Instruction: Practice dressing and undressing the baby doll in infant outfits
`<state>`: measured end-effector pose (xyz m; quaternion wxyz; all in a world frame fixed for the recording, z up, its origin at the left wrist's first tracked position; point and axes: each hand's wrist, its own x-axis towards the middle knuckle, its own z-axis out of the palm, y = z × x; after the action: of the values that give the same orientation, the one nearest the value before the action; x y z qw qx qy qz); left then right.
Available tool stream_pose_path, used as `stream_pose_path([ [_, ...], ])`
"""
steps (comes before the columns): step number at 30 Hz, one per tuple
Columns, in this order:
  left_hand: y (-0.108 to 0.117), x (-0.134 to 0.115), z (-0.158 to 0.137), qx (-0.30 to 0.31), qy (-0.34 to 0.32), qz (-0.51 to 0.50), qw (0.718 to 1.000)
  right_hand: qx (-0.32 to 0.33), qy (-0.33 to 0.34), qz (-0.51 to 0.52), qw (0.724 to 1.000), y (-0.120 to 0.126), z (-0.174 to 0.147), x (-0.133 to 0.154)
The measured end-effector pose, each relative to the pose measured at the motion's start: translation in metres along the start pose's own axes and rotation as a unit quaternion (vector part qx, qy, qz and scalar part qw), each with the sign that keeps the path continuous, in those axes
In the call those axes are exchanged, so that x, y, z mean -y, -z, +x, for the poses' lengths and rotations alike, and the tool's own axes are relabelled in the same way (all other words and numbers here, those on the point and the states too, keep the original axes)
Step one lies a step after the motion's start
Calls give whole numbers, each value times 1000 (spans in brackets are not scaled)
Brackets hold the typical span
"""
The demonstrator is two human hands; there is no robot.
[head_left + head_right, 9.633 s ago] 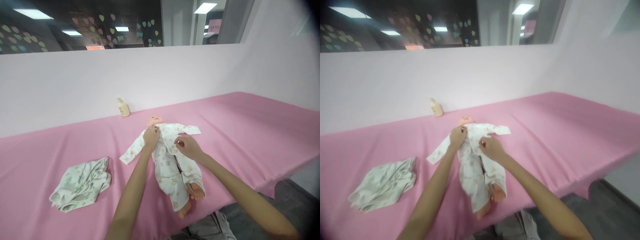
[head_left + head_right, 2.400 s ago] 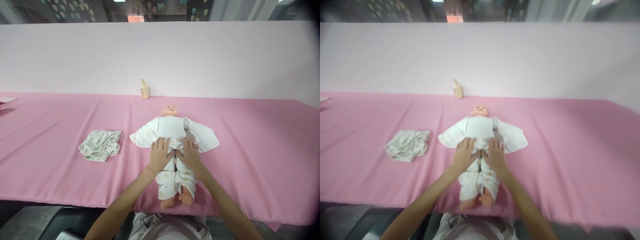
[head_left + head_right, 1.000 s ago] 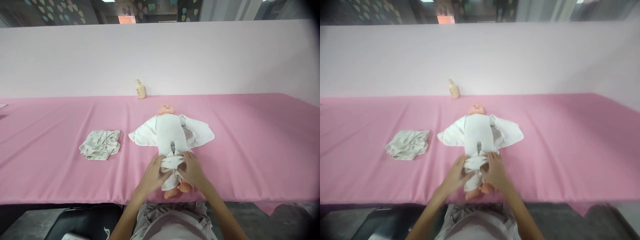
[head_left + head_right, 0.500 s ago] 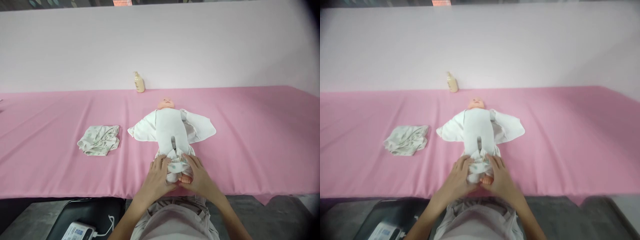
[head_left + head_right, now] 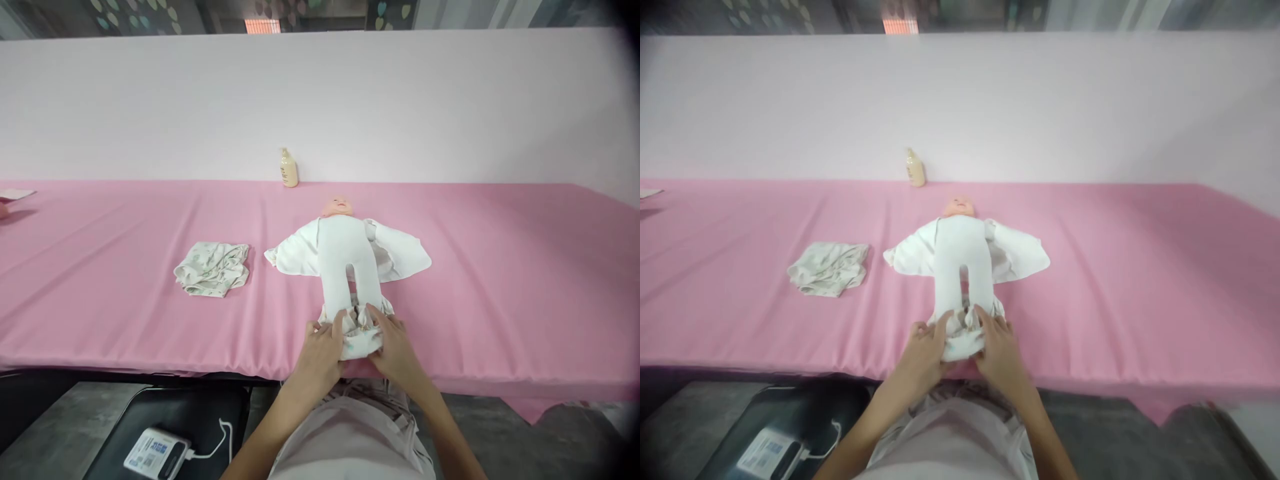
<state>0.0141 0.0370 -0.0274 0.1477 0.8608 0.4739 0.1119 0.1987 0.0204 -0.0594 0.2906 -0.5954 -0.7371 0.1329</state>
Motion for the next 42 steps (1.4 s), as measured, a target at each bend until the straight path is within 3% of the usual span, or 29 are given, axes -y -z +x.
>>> stream_pose_path([
  [3,-3,0,-4,-5,-13,26,1000,-21,7,-14,1000,1,-5,3],
  [9,-2,-7,-23,-102,-69,46,991,-112,79,-72,988,4,-20,15],
  [12,11,-13,-34,-122,-65,-36,990,-143,102,-80,981,4,-26,24],
  [14,25,-16,-39,-77,-58,-152,984,-156,113,-66,979,5,-29,30],
  [16,42,-16,-41,-18,-48,-289,956,-160,125,-31,979,10,-30,38],
  [19,61,-12,-40,17,-47,-464,884,-140,126,61,980,26,-30,54],
  [22,74,-9,-36,18,-76,-554,829,-104,95,146,979,46,-27,68],
  [24,80,-10,-34,11,-88,-571,816,-81,74,182,977,56,-22,73],
  [36,101,-29,-31,-47,-88,-552,828,-80,55,205,974,72,1,74],
  [42,100,-31,-29,-21,-87,-540,837,-47,35,231,971,78,-2,74],
])
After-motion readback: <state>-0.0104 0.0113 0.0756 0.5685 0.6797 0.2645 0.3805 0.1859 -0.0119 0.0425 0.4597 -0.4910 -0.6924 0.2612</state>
